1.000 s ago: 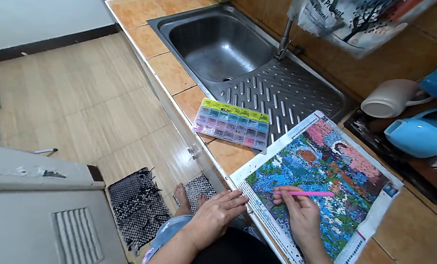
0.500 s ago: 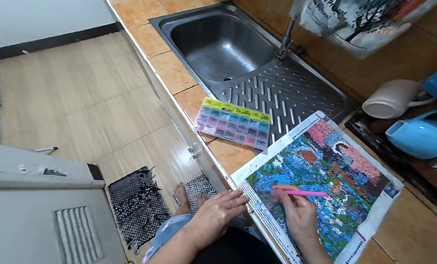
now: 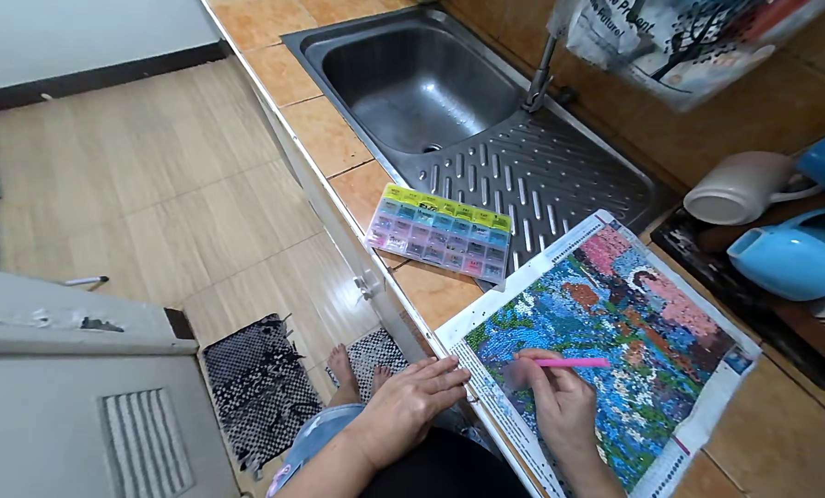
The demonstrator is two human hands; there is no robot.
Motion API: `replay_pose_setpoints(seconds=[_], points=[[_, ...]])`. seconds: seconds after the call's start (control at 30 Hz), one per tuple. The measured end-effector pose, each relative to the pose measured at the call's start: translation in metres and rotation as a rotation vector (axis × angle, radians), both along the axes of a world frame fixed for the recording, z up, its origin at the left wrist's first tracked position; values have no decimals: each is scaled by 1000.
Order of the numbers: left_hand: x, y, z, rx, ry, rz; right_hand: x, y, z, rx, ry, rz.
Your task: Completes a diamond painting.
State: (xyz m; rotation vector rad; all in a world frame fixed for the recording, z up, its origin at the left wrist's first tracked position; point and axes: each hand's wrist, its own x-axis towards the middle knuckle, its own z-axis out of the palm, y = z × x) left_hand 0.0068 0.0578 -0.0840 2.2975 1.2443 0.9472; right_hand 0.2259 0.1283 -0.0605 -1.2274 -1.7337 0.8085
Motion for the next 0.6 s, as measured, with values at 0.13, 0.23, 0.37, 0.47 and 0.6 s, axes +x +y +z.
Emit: replay_pose_setpoints(seconds=[0.13, 0.23, 0.37, 0.47, 0.6], points=[[0, 1, 0, -4, 0, -2, 1, 0, 4, -13, 14, -22], [-1, 1, 0, -11, -1, -7, 2, 2, 4, -11, 35, -25], [-1, 1, 2, -25, -4, -15, 1, 2, 3, -18, 52, -12], [-1, 0, 1, -26, -7, -11, 0, 1, 1, -24, 55, 2], [0, 0, 2, -25, -4, -7, 1, 1, 1, -18, 26, 4]])
